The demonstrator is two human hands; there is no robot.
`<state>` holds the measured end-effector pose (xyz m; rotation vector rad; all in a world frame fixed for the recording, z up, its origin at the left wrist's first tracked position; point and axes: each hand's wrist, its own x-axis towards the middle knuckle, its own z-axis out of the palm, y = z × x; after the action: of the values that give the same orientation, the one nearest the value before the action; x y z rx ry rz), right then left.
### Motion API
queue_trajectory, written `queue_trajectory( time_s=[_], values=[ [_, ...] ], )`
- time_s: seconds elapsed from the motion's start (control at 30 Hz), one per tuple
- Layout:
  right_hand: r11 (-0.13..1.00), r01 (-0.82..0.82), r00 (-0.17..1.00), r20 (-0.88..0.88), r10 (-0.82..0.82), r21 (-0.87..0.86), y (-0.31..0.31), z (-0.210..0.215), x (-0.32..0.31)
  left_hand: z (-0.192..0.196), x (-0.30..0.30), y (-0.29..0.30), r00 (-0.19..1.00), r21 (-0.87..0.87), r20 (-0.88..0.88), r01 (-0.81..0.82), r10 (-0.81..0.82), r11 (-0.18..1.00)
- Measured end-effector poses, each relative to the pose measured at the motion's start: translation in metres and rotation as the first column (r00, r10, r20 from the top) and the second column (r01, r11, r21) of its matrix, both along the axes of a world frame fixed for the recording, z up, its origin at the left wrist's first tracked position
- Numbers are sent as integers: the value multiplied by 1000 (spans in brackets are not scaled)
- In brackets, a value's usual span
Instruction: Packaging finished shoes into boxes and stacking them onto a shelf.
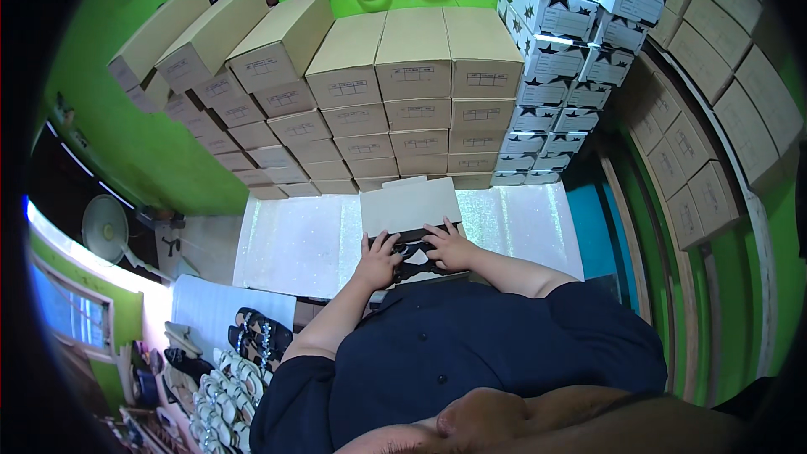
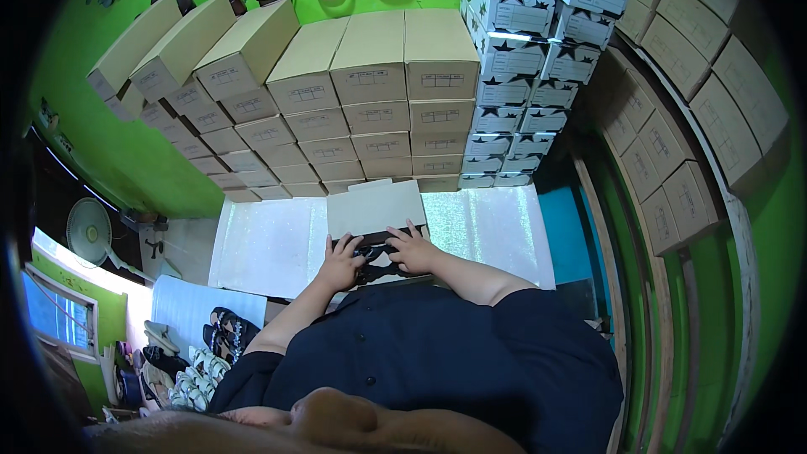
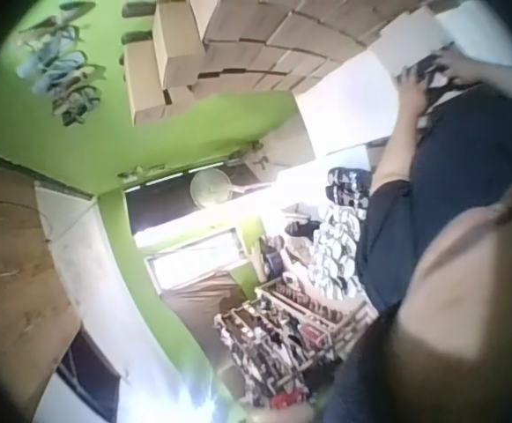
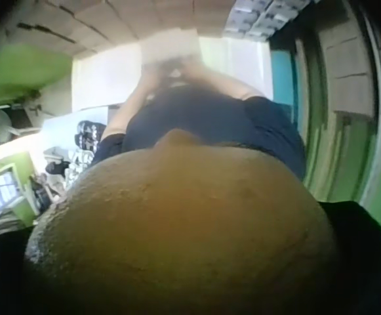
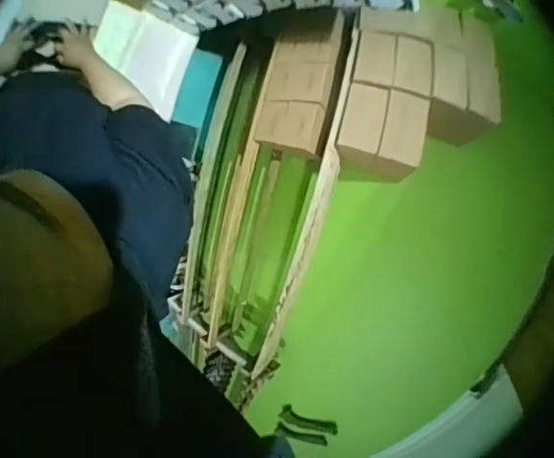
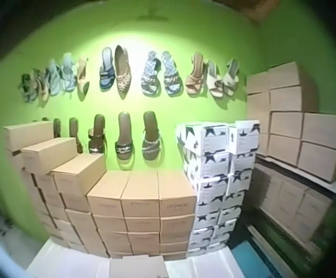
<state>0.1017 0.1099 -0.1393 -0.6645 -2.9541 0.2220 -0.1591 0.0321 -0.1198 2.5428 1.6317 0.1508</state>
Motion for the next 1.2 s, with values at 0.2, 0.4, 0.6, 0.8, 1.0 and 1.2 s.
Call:
queue_trajectory(
  time_s=[0.2,0.4,0.6,0.8,1.0,1.2],
  values=[
    [999,38,999,3,-38,-18,2,-5,14,0,-8,2,998,68,54,-19,15,997],
    [774,630,761,-149,-632,-66,-7,0,36,-27,-41,2,765,-200,200,-579,612,790],
    [638,663,689,-14,-725,-390,5,-12,59,-57,-55,-7,744,-524,387,-309,545,794],
    [635,692,668,-29,-744,-344,15,-5,77,-69,-40,11,784,-499,431,-205,447,842],
    [771,568,798,-37,-602,-289,-9,2,88,-50,-38,-7,880,-272,351,-232,321,934],
    [858,444,895,89,-437,-259,-23,-3,102,-7,-34,-34,982,-256,73,-152,176,955]
  ],
)
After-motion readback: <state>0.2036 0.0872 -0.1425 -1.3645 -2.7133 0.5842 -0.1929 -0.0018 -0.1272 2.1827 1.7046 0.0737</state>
